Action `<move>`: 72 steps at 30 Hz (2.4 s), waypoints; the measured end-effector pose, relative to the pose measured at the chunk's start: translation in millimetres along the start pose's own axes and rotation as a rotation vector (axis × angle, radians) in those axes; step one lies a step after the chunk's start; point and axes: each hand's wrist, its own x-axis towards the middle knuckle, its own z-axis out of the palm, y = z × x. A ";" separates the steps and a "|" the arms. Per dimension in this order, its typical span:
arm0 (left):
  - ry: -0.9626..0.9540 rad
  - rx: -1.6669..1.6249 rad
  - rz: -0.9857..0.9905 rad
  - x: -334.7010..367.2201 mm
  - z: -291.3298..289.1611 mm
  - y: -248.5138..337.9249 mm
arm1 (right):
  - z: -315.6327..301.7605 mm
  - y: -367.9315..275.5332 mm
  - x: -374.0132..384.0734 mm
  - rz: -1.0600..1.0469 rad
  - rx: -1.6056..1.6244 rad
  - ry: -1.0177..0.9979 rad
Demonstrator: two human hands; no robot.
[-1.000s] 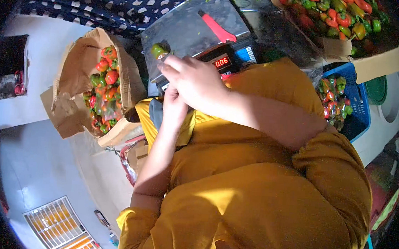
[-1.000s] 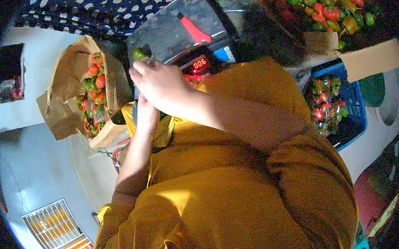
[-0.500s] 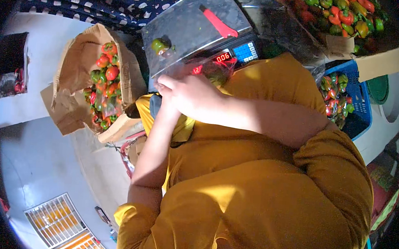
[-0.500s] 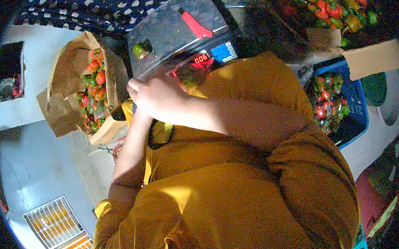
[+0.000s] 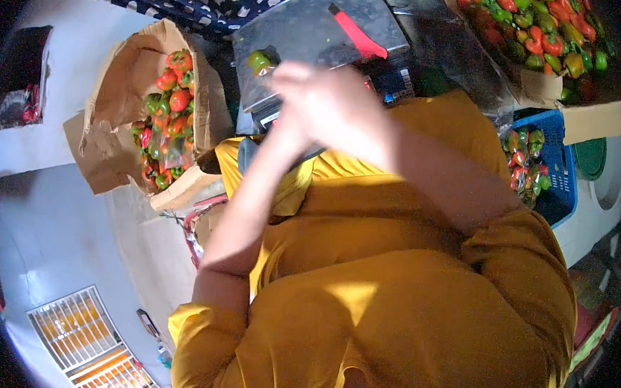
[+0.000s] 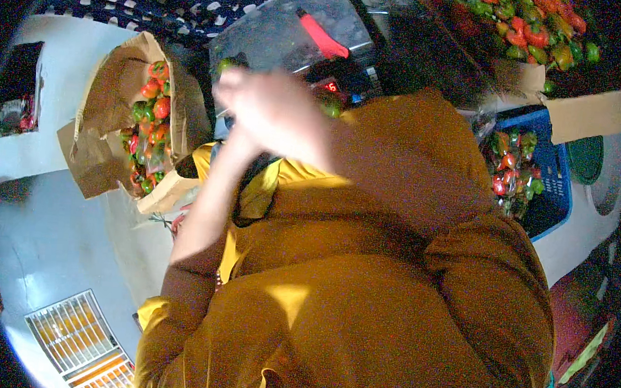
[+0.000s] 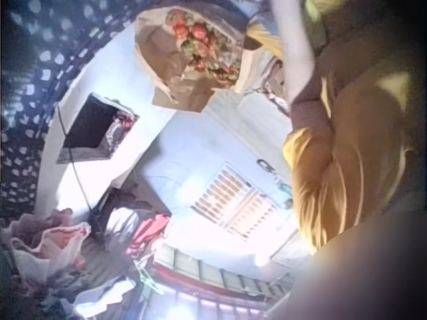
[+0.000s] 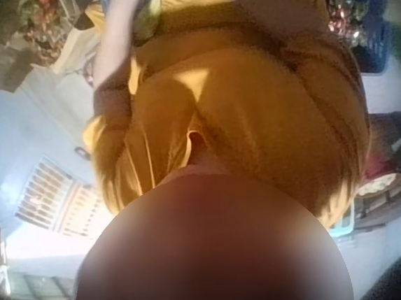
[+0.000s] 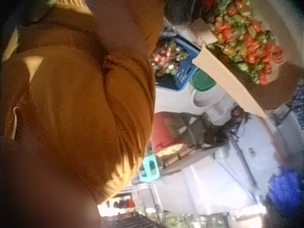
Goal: The person cleans individual peppers with a cloth, places them one at a time on an electronic scale to check their weight, and then puts them into a plastic bag.
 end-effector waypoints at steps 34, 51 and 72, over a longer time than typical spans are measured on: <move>-0.133 0.445 -0.087 26.2 -79.4 83.0 | -30.1 54.6 12.7 -0.033 0.319 0.197; 0.113 -0.248 -0.026 -10.1 -40.2 60.0 | -35.5 64.8 17.2 -0.169 0.940 0.142; 0.345 -0.563 0.239 31.1 -119.2 66.1 | 33.8 52.6 -2.5 0.287 1.089 -0.540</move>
